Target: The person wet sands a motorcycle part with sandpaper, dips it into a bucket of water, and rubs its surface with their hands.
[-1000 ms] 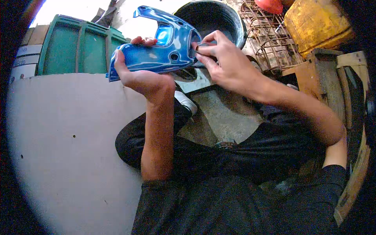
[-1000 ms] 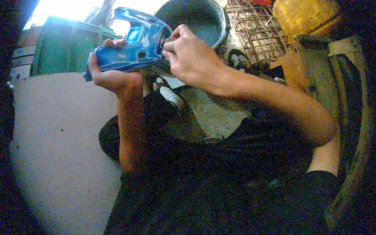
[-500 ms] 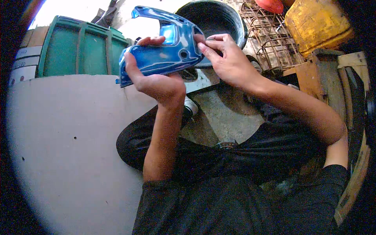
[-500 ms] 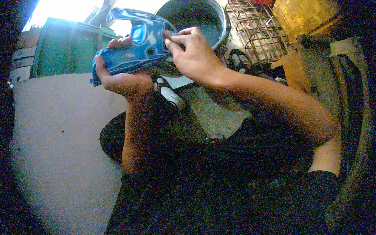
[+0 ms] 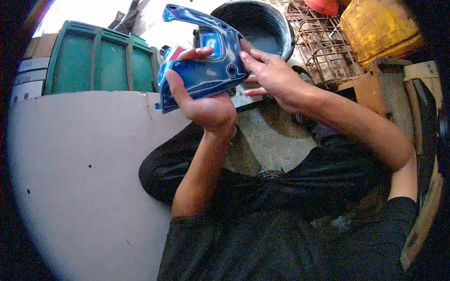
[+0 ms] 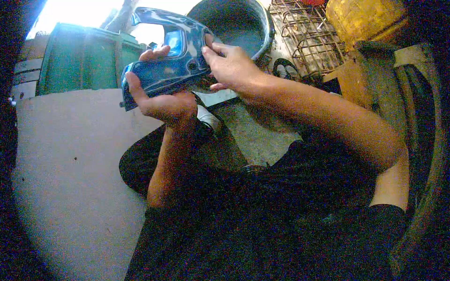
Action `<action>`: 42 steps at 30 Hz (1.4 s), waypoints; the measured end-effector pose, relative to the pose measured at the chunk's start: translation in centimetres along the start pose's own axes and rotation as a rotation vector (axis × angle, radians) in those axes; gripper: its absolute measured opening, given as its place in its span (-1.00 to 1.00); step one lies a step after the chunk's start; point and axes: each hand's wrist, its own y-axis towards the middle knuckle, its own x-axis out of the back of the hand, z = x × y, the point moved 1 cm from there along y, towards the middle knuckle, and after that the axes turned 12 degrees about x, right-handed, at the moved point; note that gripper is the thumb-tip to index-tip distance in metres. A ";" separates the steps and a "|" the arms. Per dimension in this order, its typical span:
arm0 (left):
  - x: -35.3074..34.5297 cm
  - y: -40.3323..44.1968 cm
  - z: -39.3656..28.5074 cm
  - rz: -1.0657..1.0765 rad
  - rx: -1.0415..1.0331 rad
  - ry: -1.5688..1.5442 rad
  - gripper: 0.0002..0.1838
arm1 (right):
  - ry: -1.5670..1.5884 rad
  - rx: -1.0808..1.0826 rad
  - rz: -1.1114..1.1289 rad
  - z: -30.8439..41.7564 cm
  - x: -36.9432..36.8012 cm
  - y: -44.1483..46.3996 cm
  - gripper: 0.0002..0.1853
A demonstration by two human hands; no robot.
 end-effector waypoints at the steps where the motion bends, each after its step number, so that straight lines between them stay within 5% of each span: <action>1: -0.1 0.0 0.0 0.000 0.002 0.000 -0.41 | 0.271 -0.195 -0.071 0.5 -0.6 -0.7 -0.60; 3: -0.3 0.0 0.1 0.010 0.065 0.062 -0.41 | 0.402 -0.084 -0.103 0.4 -0.4 -0.2 -0.58; 9: -0.3 1.0 -1.5 0.283 0.032 0.070 -0.32 | 0.103 0.451 -0.227 1.6 3.5 3.4 -0.63; 13: 0.7 3.1 -4.0 0.224 -0.044 0.187 -0.28 | 0.005 0.458 -0.323 3.8 5.1 3.0 -0.59; 15: 0.7 3.7 -5.4 -0.113 -0.008 0.463 -0.30 | -0.220 0.720 -0.344 3.6 5.8 3.4 -0.69; 17: 1.6 4.4 -5.7 -0.118 -0.027 0.520 -0.39 | -0.460 0.729 -0.336 3.7 6.4 3.4 -0.66; 19: 1.6 4.3 -5.9 -0.007 -0.100 0.966 -0.42 | -0.829 1.115 -0.168 3.2 6.1 4.0 -0.62; 24: 1.9 4.7 -5.1 0.098 -0.489 1.392 -0.40 | -0.688 1.050 0.252 3.0 5.2 3.0 -0.39; 25: 2.0 4.6 -5.1 0.094 -0.490 1.392 -0.40 | -0.687 1.051 0.256 2.9 5.2 3.1 -0.39; 27: 1.9 4.4 -4.9 0.279 -0.133 1.380 -0.46 | -0.681 1.073 0.358 2.6 4.9 3.1 -0.39; 31: 1.9 4.4 -4.4 0.306 0.107 1.213 -0.66 | -0.649 1.063 0.346 3.0 5.0 3.0 -0.38; 35: 1.3 4.1 -4.7 0.289 0.087 1.163 -0.70 | -0.655 1.065 0.343 3.1 5.2 3.2 -0.38; 42: 0.7 3.6 -5.5 0.072 -0.060 1.043 -0.72 | -0.917 1.206 -0.016 4.7 4.7 2.1 -0.53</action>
